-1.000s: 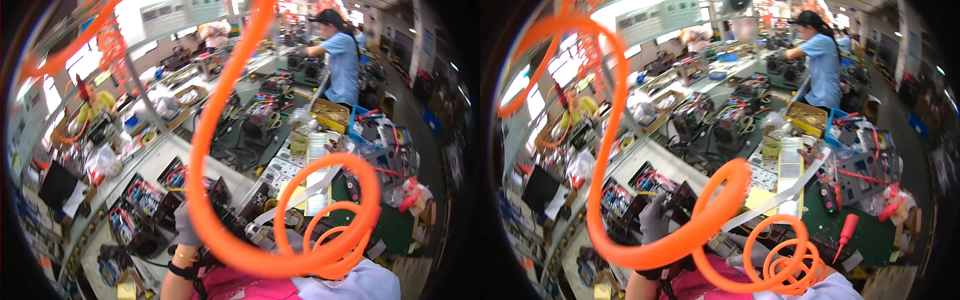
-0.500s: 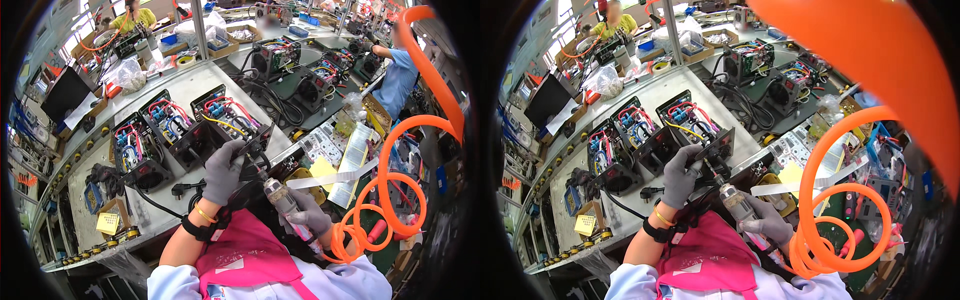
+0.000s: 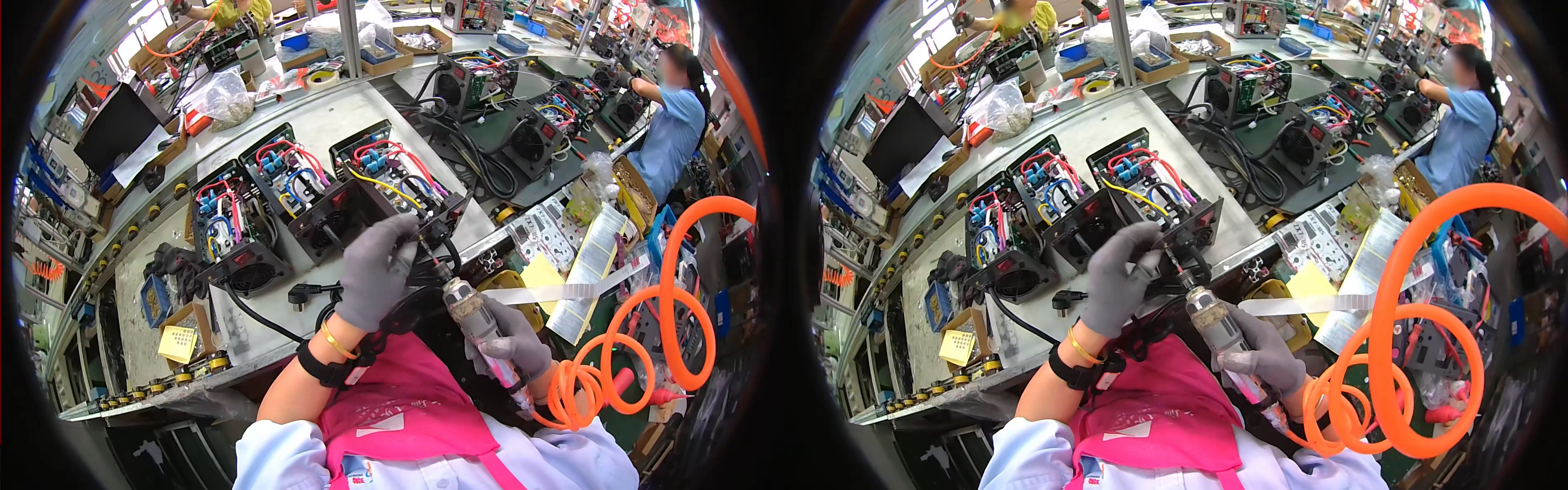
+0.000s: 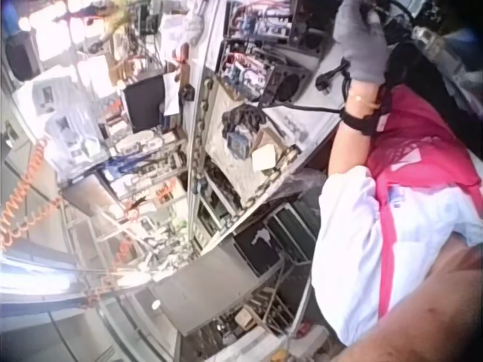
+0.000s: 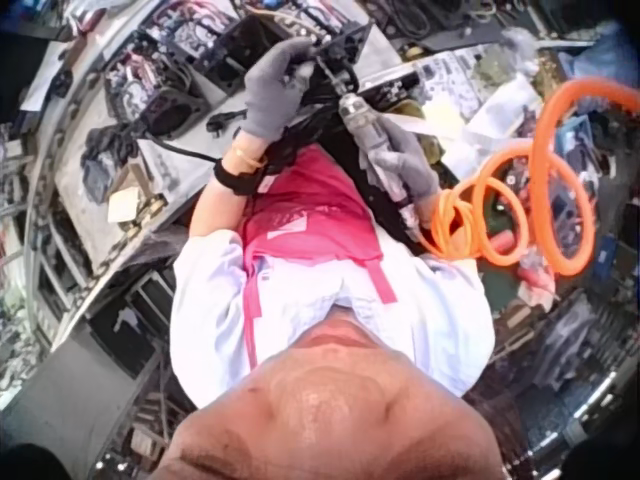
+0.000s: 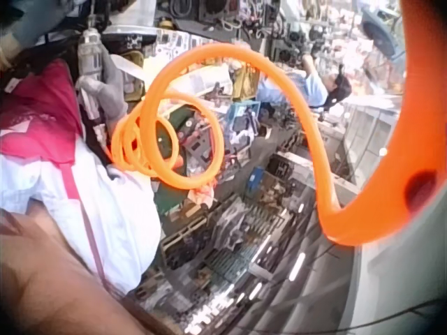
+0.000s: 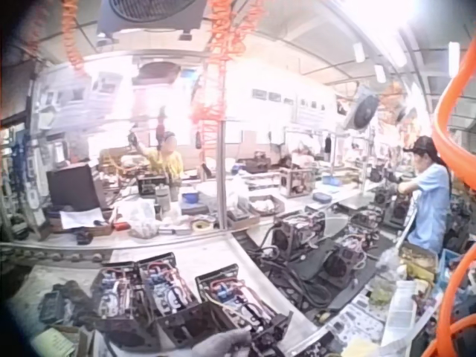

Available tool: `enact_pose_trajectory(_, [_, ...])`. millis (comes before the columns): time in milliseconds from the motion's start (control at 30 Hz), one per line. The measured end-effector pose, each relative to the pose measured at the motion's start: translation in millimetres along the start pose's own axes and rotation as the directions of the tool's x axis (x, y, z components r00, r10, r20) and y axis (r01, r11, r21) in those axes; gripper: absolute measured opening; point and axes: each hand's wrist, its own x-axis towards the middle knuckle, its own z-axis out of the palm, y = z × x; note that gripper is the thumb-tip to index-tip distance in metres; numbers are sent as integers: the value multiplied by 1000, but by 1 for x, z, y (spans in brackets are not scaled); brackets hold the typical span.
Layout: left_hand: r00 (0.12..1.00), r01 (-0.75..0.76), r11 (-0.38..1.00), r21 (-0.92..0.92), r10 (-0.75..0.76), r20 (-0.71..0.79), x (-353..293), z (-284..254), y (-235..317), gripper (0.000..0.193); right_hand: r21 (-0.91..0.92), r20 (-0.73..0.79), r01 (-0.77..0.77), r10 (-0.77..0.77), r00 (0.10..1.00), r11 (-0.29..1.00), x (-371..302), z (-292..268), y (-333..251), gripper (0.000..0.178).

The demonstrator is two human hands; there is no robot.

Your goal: Assembling internal parts of electronic units, applying labels, and using an electric screwdriver.

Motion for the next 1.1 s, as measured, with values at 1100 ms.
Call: enact_pose_trajectory(1100, [907, 336, 803, -492, -417, -61, 76, -30, 27, 14, 82, 43, -32, 29, 999, 996, -3, -1, 8, 97])
